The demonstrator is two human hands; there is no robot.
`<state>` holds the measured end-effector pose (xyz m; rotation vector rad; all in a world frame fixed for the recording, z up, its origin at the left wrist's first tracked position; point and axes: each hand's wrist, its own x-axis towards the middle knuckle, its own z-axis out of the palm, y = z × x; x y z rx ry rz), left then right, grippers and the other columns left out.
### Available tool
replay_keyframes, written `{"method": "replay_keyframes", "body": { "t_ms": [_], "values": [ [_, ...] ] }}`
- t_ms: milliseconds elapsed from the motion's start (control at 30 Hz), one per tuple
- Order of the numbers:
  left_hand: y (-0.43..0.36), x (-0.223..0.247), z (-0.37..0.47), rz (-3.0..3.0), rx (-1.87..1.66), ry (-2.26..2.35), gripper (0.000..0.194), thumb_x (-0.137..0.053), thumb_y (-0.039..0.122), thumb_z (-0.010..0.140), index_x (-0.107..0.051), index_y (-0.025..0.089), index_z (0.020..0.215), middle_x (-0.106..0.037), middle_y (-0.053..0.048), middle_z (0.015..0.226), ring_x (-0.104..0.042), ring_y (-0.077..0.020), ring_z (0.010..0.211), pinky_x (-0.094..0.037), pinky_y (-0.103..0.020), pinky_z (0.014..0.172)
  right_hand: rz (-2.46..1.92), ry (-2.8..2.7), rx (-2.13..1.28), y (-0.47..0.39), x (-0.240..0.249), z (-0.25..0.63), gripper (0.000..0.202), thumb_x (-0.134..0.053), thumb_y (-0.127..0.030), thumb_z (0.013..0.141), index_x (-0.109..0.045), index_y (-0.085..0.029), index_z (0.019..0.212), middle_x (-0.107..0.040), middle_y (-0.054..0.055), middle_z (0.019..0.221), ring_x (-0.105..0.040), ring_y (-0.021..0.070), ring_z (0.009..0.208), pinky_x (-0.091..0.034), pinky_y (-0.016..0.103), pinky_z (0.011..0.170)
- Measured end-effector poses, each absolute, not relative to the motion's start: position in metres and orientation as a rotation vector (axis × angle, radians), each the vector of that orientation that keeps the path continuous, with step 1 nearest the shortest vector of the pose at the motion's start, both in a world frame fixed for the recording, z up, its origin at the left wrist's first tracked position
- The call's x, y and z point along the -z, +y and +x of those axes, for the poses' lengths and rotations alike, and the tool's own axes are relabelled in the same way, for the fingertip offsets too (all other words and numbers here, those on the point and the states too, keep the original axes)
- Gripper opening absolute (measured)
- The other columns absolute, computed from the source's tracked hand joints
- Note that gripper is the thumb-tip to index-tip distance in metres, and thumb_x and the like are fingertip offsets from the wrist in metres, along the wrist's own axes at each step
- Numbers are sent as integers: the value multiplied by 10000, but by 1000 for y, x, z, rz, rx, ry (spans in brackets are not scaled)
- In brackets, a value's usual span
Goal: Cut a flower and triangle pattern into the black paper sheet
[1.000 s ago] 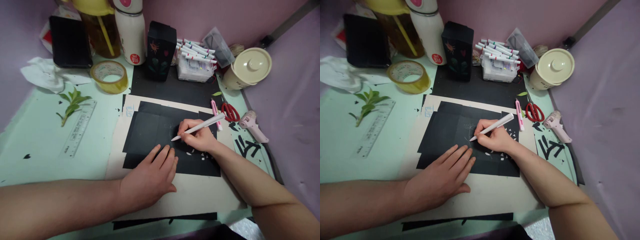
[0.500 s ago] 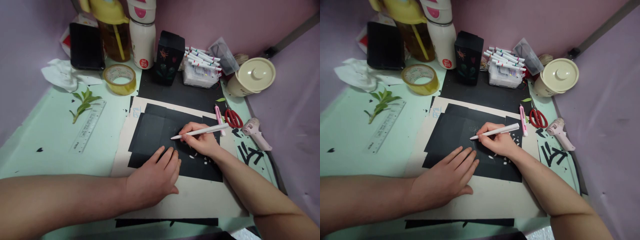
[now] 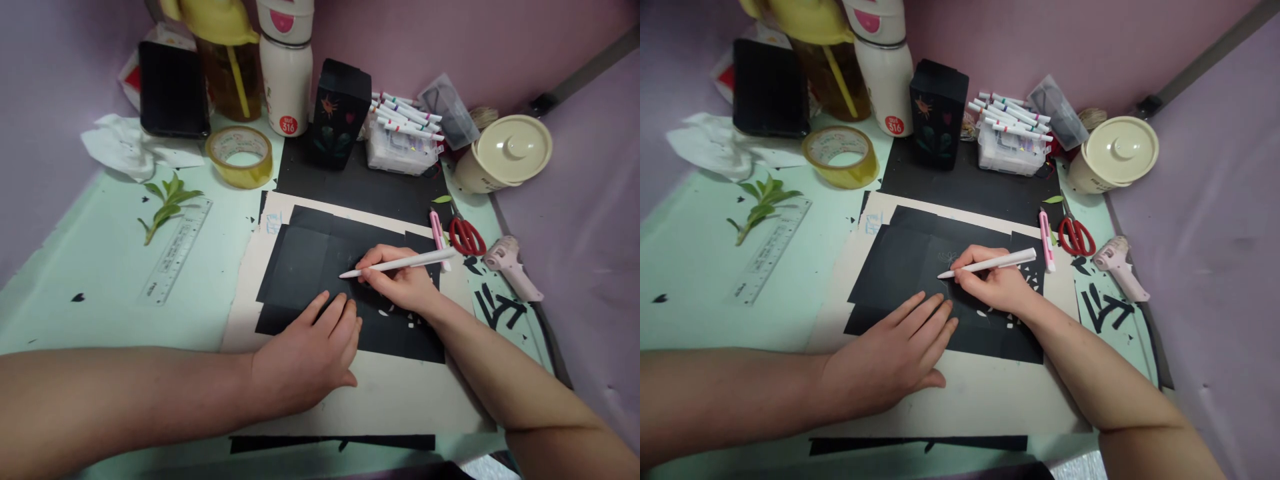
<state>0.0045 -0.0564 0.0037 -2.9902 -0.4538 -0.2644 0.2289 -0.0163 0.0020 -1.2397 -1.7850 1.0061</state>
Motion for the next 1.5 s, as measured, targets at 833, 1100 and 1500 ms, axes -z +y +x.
{"method": "replay_keyframes", "body": {
  "t_ms": [833,1100,1500],
  "values": [
    [-56,-3,3,-2998,250,-441,662,-515,638,932,-631,89,1282,-630,-179,1321,-563,-343,1237,-449,-491,1043,-1145,-1746,-1122,-14,-1,232,114,-580,-90,741,-604,-183,680,-596,-15,635,-517,111,563,-395,241,532],
    [-55,-4,3,-3001,261,-437,663,-529,622,932,-628,66,1280,-636,-192,1306,-575,-347,1222,-447,-497,1037,-1140,-1714,-1132,-14,2,234,103,-583,-96,739,-616,-179,689,-599,-15,644,-519,112,573,-397,239,538],
    [-56,0,3,-2983,273,-452,664,-506,637,935,-632,85,1282,-625,-202,1322,-566,-346,1237,-436,-491,1043,-1176,-1590,-1168,-12,0,234,56,-622,-154,755,-623,-174,703,-601,-11,636,-522,110,568,-399,231,527]
  ]
}}
